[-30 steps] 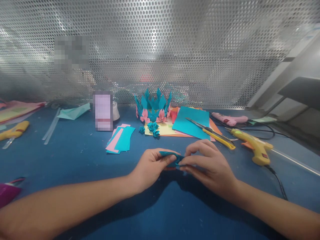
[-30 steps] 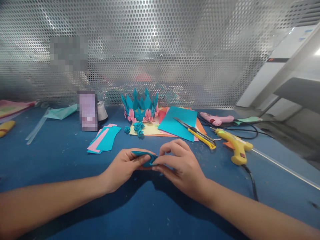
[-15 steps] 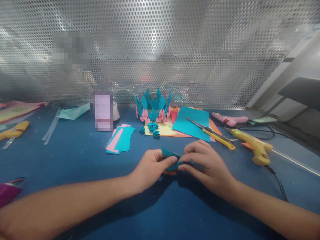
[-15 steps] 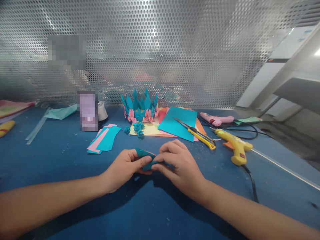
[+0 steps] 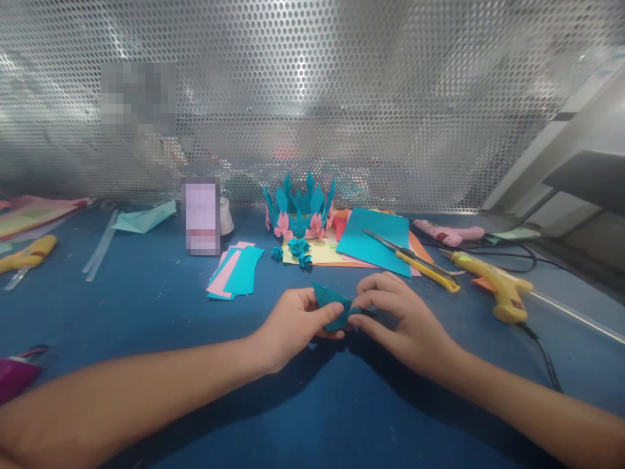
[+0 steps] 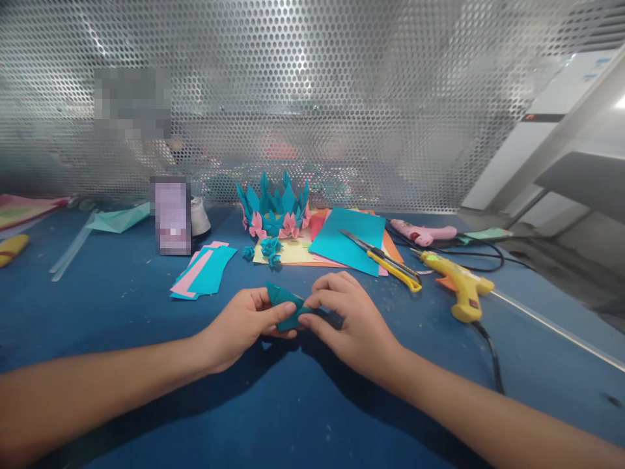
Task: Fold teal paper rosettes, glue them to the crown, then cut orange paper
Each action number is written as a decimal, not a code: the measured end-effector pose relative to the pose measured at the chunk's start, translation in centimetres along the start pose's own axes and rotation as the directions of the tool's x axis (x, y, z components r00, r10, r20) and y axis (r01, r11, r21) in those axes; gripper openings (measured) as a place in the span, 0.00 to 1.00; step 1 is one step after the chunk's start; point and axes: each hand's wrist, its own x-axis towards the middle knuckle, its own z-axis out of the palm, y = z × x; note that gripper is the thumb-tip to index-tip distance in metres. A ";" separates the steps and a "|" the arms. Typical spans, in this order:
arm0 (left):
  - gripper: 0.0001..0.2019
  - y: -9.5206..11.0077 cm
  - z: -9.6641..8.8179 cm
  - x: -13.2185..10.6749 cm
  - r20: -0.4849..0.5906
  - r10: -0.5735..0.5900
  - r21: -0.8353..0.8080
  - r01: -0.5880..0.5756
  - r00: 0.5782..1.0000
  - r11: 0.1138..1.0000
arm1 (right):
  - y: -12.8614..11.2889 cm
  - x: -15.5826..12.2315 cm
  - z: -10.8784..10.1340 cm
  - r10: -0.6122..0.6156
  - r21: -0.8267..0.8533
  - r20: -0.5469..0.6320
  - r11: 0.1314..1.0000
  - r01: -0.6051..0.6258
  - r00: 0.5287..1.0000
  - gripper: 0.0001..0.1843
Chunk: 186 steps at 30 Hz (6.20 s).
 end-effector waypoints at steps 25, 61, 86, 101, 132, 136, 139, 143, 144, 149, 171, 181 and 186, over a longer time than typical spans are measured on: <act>0.15 -0.4 -0.1 -0.1 0.013 0.050 0.042 -0.050 0.999 0.998 | -0.8 -0.2 0.2 0.100 0.076 -0.008 0.992 -0.099 0.995 0.06; 0.21 0.0 -0.1 0.0 -0.043 0.159 0.033 -0.158 0.986 0.987 | -0.2 -0.1 0.2 0.281 0.170 -0.059 0.948 -0.268 0.958 0.08; 0.16 -0.2 -0.6 0.2 -0.055 0.209 0.159 -0.198 0.976 0.967 | 0.3 -0.2 0.2 0.071 0.063 -0.041 0.996 -0.068 0.997 0.21; 0.15 -0.1 -0.2 -0.3 0.058 0.100 0.113 -0.106 0.993 0.988 | -0.6 0.0 -0.2 0.162 0.093 -0.145 0.984 -0.149 0.976 0.06; 0.21 -0.2 0.4 -0.7 0.084 -0.005 -0.120 0.015 0.996 0.993 | -0.4 -0.8 0.9 0.095 -0.018 -0.097 0.995 -0.097 0.991 0.08; 0.19 0.0 0.4 -0.7 0.108 -0.039 -0.095 0.049 0.993 0.994 | -0.4 -0.9 0.8 0.064 -0.021 -0.117 0.998 -0.067 0.991 0.04; 0.18 0.2 0.3 -0.7 0.122 -0.088 -0.114 0.102 0.989 0.988 | -0.6 -0.8 0.8 0.058 -0.021 -0.122 0.998 -0.061 0.991 0.05; 0.15 0.2 0.2 -0.6 0.161 -0.120 -0.167 0.147 0.980 0.975 | -0.6 -0.9 0.8 0.067 -0.036 -0.101 0.997 -0.071 0.993 0.04; 0.14 0.2 0.2 -0.6 0.170 -0.124 -0.160 0.152 0.978 0.975 | -0.6 -1.0 0.9 0.068 -0.042 -0.101 0.996 -0.072 0.993 0.05; 0.12 0.3 0.2 -0.5 0.136 -0.137 -0.129 0.154 0.981 0.979 | -0.5 -1.1 0.9 0.092 -0.052 -0.098 0.994 -0.098 0.991 0.06; 0.13 0.2 0.4 -0.7 0.092 -0.028 0.013 0.027 0.995 1.000 | -1.3 -0.4 0.4 -0.092 -0.021 -0.131 0.996 0.090 0.987 0.10; 0.24 0.0 -0.1 -0.4 0.077 -0.003 -0.072 0.008 0.997 0.997 | -0.8 -0.4 0.6 0.038 -0.003 -0.190 0.999 -0.039 0.981 0.07; 0.17 0.0 -0.2 -0.3 0.072 0.045 -0.005 -0.045 0.996 0.999 | -0.9 -0.3 0.6 0.028 -0.021 -0.174 0.999 -0.033 0.984 0.08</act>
